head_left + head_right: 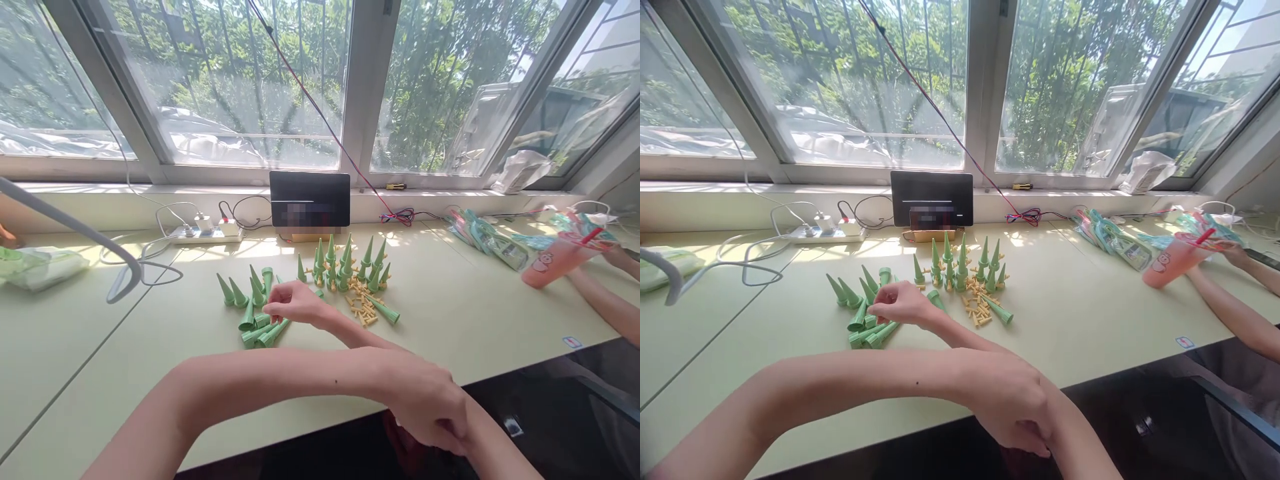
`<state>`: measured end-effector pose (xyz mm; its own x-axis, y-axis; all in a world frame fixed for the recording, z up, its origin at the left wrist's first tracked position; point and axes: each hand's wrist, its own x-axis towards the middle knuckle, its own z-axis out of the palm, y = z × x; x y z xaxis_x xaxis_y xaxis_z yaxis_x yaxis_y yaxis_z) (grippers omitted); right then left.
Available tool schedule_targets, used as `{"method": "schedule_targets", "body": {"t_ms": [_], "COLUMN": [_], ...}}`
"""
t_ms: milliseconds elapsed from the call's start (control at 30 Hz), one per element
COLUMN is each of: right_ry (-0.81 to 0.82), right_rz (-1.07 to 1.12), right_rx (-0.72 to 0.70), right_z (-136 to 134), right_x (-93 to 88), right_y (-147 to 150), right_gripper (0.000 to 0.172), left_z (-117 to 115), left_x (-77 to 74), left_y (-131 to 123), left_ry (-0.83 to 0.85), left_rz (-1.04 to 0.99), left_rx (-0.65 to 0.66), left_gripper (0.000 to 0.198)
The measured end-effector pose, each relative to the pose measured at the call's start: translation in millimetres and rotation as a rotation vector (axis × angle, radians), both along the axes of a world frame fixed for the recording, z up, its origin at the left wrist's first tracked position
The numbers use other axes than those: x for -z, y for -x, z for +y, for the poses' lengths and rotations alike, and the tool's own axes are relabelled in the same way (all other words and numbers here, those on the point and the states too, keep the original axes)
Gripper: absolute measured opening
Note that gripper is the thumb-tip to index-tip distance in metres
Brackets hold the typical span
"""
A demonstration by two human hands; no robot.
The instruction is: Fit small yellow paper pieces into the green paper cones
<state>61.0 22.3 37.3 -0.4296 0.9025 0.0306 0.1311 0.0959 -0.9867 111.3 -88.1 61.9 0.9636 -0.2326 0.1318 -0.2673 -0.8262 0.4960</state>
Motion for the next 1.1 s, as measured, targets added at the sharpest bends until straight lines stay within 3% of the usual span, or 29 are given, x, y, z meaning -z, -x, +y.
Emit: {"method": "schedule_targets", "body": {"t_ms": [33,100,167,267,333,400,500,667,767,900,1100], "right_ry": [-0.049,-0.225,-0.435,-0.584,-0.597,-0.637,-0.688,-0.647,-0.592,-0.505,-0.435], "right_rz": [-0.030,-0.109,-0.196,-0.333,-0.339,-0.379,-0.489,-0.626,-0.653,-0.644,-0.500], "right_rx": [0.021,0.146,0.305,0.449,0.470,0.496,0.512,0.471,0.432,0.352,0.301], "right_z": [1.7,3.1,1.3,-6.0,-10.8,-13.5,-13.7,-13.3,-14.8,-17.8,-21.9], "right_x": [2.4,8.3,15.7,28.0,34.7,38.7,40.3,39.9,40.5,41.7,43.3], "right_y": [-7.7,-26.2,-45.0,-67.6,-77.5,-83.8,-88.7,-91.6,-92.1,-88.5,-80.6], "right_gripper": [0.016,0.017,0.017,0.022,0.022,0.023,0.023,0.015,0.004,0.023,0.029], "left_z": [9.5,29.5,49.2,75.2,89.0,98.7,104.4,96.5,92.0,91.1,92.2], "left_x": [-5.8,-10.9,-5.5,19.6,41.5,61.2,77.9,80.3,81.3,81.8,78.7], "left_y": [10.5,32.7,56.7,93.3,113.9,127.5,132.7,124.8,124.1,125.6,126.3], "left_ry": [0.029,-0.017,-0.102,-0.140,-0.158,-0.228,-0.281,-0.138,-0.080,-0.037,-0.050], "left_rz": [-0.040,-0.223,-0.382,-0.573,-0.661,-0.689,-0.610,-0.522,-0.492,-0.425,-0.278], "left_rx": [0.119,-0.018,-0.190,-0.517,-0.758,-0.915,-1.011,-1.137,-1.147,-1.202,-1.274], "left_gripper": [0.011,0.025,0.036,0.042,0.044,0.044,0.036,0.017,0.018,0.028,0.045]}}
